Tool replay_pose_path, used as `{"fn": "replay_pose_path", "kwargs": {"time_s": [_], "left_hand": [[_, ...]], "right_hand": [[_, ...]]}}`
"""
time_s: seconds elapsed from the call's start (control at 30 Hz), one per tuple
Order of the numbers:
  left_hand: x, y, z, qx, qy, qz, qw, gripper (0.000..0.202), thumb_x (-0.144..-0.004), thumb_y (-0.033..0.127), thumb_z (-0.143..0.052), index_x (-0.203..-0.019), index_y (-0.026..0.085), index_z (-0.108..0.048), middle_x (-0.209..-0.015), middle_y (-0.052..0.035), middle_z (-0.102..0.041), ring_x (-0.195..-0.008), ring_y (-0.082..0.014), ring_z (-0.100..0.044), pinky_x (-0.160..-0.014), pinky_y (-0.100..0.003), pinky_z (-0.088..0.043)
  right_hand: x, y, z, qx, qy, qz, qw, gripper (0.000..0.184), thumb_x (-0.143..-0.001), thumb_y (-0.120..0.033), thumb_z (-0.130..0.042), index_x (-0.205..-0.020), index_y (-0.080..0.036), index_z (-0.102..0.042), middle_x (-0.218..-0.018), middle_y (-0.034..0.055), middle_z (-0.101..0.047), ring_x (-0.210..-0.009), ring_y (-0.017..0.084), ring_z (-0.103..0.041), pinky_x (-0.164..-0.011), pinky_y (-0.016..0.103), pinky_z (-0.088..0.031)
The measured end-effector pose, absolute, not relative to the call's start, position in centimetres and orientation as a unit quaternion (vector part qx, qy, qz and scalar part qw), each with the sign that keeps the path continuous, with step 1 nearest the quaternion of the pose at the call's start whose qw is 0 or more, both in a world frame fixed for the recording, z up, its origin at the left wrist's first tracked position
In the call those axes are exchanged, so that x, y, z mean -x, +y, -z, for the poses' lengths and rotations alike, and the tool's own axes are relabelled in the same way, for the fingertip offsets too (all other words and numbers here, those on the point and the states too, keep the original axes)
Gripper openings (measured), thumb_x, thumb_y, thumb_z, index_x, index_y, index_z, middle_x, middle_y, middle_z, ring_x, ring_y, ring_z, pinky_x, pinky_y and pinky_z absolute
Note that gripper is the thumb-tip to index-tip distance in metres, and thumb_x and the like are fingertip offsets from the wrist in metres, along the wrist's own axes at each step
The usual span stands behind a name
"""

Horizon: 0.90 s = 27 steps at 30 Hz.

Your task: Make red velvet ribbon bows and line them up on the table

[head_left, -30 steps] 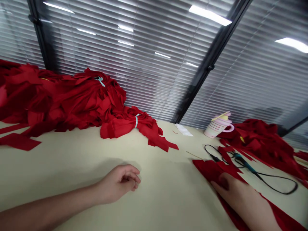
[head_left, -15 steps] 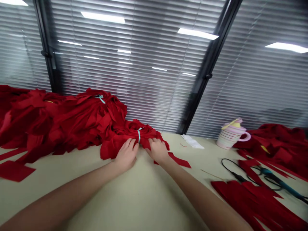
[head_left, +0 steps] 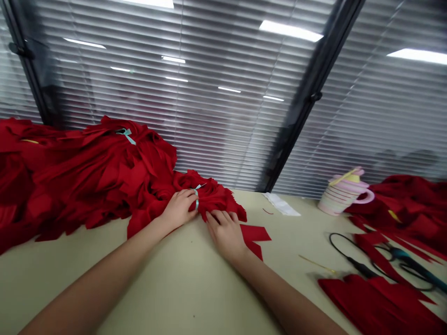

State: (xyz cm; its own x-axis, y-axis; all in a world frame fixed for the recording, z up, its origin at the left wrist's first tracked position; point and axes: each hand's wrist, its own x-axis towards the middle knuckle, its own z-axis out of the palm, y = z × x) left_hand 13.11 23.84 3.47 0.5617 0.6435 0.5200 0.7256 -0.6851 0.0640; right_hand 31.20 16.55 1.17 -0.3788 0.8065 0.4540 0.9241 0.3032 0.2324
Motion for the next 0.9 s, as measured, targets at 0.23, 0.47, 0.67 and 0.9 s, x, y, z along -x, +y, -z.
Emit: {"fn": "replay_pose_path", "kwargs": {"time_s": [0.23,0.47,0.67,0.9], "left_hand": [[-12.8,23.1,-2.6,0.880,-0.379,0.268,0.097,0.034,-0.092,0.033,-0.057,-0.121,0.017,-0.054,-0.127,-0.0104,-0.053,-0.110,-0.0254,-0.056,-0.092,-0.048,-0.049],[-13.5,23.2,-1.8,0.864,-0.385,0.300,0.126,0.030,-0.093,0.032,-0.056,-0.119,0.018,-0.056,-0.127,-0.0100,-0.054,-0.110,-0.0243,-0.056,-0.093,-0.047,-0.048],[-13.2,24.5,-1.3,0.856,-0.380,0.333,0.110,0.028,-0.093,0.032,-0.055,-0.117,0.018,-0.057,-0.123,-0.0096,-0.056,-0.106,-0.0230,-0.058,-0.090,-0.045,-0.050],[-12.0,25.5,-1.4,0.874,-0.342,0.339,0.063,0.030,-0.093,0.032,-0.056,-0.118,0.017,-0.056,-0.124,-0.0098,-0.055,-0.107,-0.0236,-0.058,-0.090,-0.046,-0.050]], "right_hand": [[-31.3,16.2,-0.6,0.534,-0.799,0.209,0.178,0.015,-0.092,-0.020,-0.054,-0.102,-0.017,-0.063,-0.108,0.0062,-0.061,-0.102,0.022,-0.054,-0.089,0.043,-0.042],[-31.1,15.7,-2.5,0.566,-0.773,0.132,0.254,0.015,-0.085,-0.015,-0.052,-0.084,-0.018,-0.067,-0.111,0.0118,-0.057,-0.103,0.027,-0.049,-0.084,0.042,-0.036],[-34.3,15.8,-7.1,0.614,-0.716,0.021,0.333,0.013,-0.075,-0.016,-0.053,-0.063,-0.018,-0.058,-0.098,0.0073,-0.063,-0.091,0.022,-0.059,-0.081,0.037,-0.045],[-39.1,12.8,-14.1,0.653,-0.654,-0.094,0.371,0.022,-0.073,-0.033,-0.053,-0.059,-0.016,-0.058,-0.051,0.0023,-0.061,-0.045,0.015,-0.057,-0.044,0.024,-0.040]]}}
